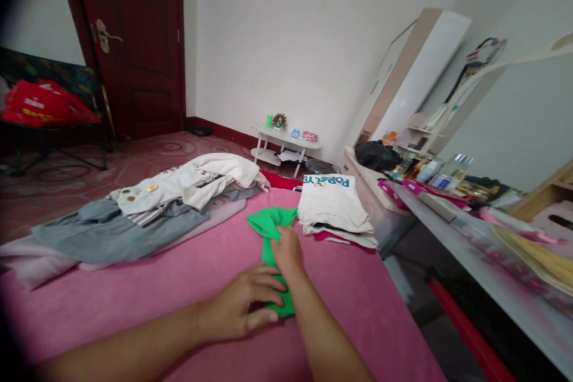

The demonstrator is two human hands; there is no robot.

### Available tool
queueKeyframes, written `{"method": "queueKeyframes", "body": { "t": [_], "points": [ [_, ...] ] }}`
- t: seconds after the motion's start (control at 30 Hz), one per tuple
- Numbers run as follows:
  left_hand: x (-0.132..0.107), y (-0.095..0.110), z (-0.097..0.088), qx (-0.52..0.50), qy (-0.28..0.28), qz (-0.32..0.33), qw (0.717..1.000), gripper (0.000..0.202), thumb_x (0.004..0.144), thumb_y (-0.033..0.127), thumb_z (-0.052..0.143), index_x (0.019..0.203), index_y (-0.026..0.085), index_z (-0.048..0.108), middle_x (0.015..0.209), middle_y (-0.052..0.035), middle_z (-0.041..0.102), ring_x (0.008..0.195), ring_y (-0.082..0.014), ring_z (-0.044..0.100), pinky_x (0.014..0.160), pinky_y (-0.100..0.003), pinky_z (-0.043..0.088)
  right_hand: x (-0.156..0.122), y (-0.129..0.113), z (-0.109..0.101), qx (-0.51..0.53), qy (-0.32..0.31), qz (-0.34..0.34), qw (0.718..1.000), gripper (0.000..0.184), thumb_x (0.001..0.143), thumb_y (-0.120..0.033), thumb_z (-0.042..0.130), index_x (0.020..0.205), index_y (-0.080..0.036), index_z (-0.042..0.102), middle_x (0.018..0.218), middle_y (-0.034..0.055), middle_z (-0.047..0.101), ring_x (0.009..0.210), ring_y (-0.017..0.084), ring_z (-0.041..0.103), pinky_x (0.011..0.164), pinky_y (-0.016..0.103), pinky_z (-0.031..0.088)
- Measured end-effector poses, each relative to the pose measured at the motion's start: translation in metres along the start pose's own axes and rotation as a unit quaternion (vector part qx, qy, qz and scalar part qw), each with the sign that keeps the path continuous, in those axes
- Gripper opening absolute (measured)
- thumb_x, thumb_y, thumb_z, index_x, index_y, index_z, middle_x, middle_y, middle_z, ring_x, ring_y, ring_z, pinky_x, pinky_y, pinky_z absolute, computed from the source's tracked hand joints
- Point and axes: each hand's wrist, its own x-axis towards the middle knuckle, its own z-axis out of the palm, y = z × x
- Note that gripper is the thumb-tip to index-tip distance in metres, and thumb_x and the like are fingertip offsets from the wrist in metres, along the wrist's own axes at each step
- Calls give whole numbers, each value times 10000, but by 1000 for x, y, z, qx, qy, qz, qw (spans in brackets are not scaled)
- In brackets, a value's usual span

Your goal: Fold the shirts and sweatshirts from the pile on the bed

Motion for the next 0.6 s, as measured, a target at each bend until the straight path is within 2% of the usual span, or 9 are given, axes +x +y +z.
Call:
{"method": "queueKeyframes", "body": {
  "t": [0.07,0.17,0.27,0.37,0.43,0.5,0.6],
  "points": [
    [0,-3,-4,-42,64,-27,997,273,933,310,464,842,166,678,875,-71,686,919,-179,599,905,-303,415,2,3,-5,12,6,-25,1000,262,748,-162,524,931,-208,705,920,46,693,901,219,615,809,310,472],
    [1,-11,-8,-44,125,-96,987,297,934,290,455,774,148,661,808,-67,660,825,-160,587,796,-267,428,19,5,-34,50,64,-66,995,305,733,-155,492,944,-183,710,912,52,682,892,209,603,810,292,468],
    [3,-19,-5,-25,105,-166,980,289,915,267,467,723,145,646,732,-43,628,735,-145,565,708,-243,409,56,12,-82,34,155,-72,985,342,734,-193,491,993,-140,708,968,90,672,930,222,588,858,296,448],
    [5,-26,4,-11,71,-205,976,285,898,253,471,680,151,623,678,-21,599,671,-131,542,650,-226,383,102,26,-129,-91,210,-19,973,383,772,-216,473,1089,-155,678,1049,95,651,977,233,563,891,307,429],
    [7,-30,8,4,59,-216,975,277,887,248,476,664,157,613,660,-14,594,648,-127,532,637,-225,372,129,38,-151,-161,230,16,960,398,797,-217,458,1138,-161,654,1063,104,633,976,240,559,874,313,432],
    [9,-32,11,12,56,-219,974,264,876,232,480,656,161,607,657,-13,600,643,-126,534,640,-225,369,149,53,-162,-204,245,39,947,400,814,-220,453,1165,-165,637,1090,116,607,991,249,559,864,320,429],
    [10,-37,12,7,57,-210,976,229,854,200,491,662,162,610,662,-17,609,656,-127,551,651,-223,376,167,78,-156,-244,229,106,936,405,853,-248,439,1228,-215,586,1215,124,535,1042,266,557,878,361,422]
  ]
}}
